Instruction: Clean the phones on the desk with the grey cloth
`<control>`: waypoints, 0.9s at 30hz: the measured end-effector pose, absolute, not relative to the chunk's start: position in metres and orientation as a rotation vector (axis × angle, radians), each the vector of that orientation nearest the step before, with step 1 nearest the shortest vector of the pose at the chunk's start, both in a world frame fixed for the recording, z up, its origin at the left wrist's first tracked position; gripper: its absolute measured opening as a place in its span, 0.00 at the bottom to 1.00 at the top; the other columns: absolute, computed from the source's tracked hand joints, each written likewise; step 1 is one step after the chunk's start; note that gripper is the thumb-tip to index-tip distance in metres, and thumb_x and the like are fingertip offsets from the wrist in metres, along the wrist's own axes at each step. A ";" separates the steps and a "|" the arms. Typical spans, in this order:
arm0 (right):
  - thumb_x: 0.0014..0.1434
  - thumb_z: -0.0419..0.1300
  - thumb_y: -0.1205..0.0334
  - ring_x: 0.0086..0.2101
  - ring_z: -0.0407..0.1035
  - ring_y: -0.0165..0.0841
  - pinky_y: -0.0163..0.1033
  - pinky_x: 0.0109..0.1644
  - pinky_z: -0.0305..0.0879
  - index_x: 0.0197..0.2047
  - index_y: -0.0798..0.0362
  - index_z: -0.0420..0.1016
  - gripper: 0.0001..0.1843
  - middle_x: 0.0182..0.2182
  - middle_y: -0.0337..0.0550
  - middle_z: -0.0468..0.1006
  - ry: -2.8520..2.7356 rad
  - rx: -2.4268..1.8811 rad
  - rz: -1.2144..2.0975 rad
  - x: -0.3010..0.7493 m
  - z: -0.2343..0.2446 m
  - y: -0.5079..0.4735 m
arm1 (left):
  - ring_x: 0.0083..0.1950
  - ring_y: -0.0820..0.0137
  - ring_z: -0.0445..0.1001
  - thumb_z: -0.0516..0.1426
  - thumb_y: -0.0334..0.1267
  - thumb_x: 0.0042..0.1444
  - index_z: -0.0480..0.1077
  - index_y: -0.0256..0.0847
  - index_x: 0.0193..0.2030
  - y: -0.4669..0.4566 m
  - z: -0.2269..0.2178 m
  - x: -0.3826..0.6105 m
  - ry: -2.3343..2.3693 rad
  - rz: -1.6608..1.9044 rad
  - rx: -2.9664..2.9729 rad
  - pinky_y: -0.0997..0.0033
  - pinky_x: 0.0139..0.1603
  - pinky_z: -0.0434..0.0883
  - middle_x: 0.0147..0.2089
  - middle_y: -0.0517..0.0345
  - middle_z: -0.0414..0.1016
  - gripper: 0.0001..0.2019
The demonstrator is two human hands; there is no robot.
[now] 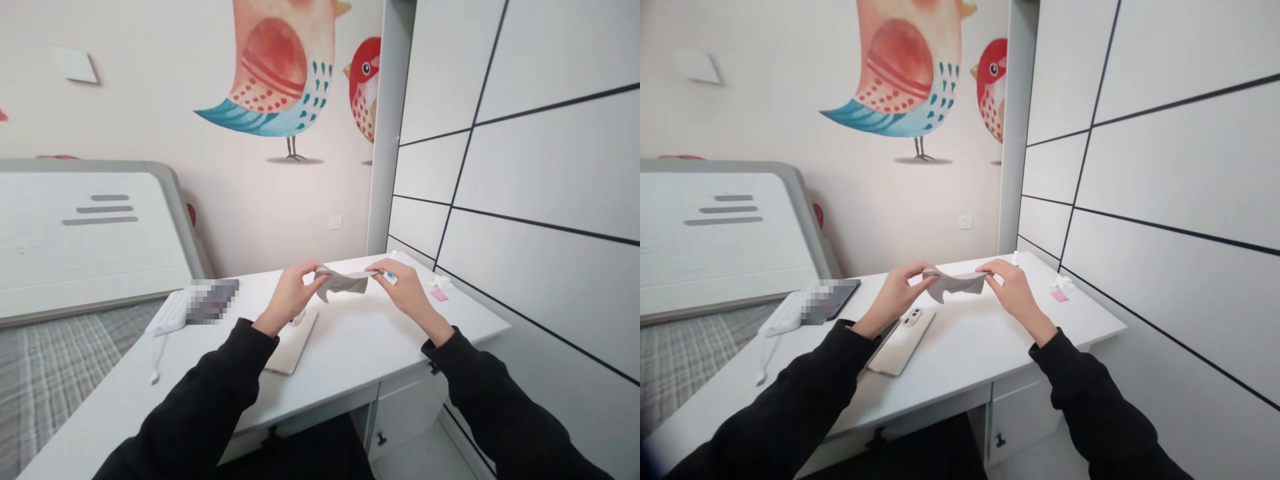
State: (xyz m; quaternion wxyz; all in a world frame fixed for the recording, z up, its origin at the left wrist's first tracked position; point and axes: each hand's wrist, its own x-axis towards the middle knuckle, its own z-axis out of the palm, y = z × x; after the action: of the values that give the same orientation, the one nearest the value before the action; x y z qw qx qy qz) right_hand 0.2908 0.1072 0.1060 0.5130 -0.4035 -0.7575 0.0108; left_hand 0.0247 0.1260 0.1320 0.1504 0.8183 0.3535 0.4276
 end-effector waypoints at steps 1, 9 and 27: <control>0.66 0.56 0.65 0.46 0.76 0.39 0.47 0.53 0.70 0.44 0.48 0.81 0.11 0.43 0.45 0.84 -1.873 -0.961 -0.027 0.296 0.099 0.097 | 0.46 0.64 0.77 0.57 0.47 0.65 0.77 0.42 0.41 0.118 0.123 0.022 0.973 1.168 2.428 0.67 0.51 0.70 0.43 0.56 0.81 0.12; 0.65 0.51 0.69 0.46 0.75 0.40 0.50 0.57 0.68 0.46 0.48 0.80 0.17 0.44 0.44 0.83 -2.230 -1.151 0.198 0.329 0.027 0.020 | 0.57 0.63 0.75 0.54 0.49 0.68 0.78 0.48 0.50 0.054 0.054 0.009 0.856 0.527 2.695 0.64 0.60 0.70 0.57 0.55 0.77 0.15; 0.66 0.53 0.43 0.51 0.74 0.45 0.52 0.59 0.65 0.49 0.54 0.79 0.25 0.48 0.53 0.82 -1.762 -1.479 0.322 0.330 0.016 0.151 | 0.77 0.47 0.48 0.45 0.63 0.67 0.61 0.37 0.71 0.112 0.022 0.032 1.376 0.315 2.895 0.37 0.75 0.42 0.73 0.43 0.60 0.36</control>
State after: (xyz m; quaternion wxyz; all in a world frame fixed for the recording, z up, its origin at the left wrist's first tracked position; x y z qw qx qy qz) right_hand 0.3303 0.1511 0.0160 0.3981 -0.5841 -0.6958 0.1272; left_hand 0.0321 0.1121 0.0222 -0.0399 0.8981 0.4269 0.0978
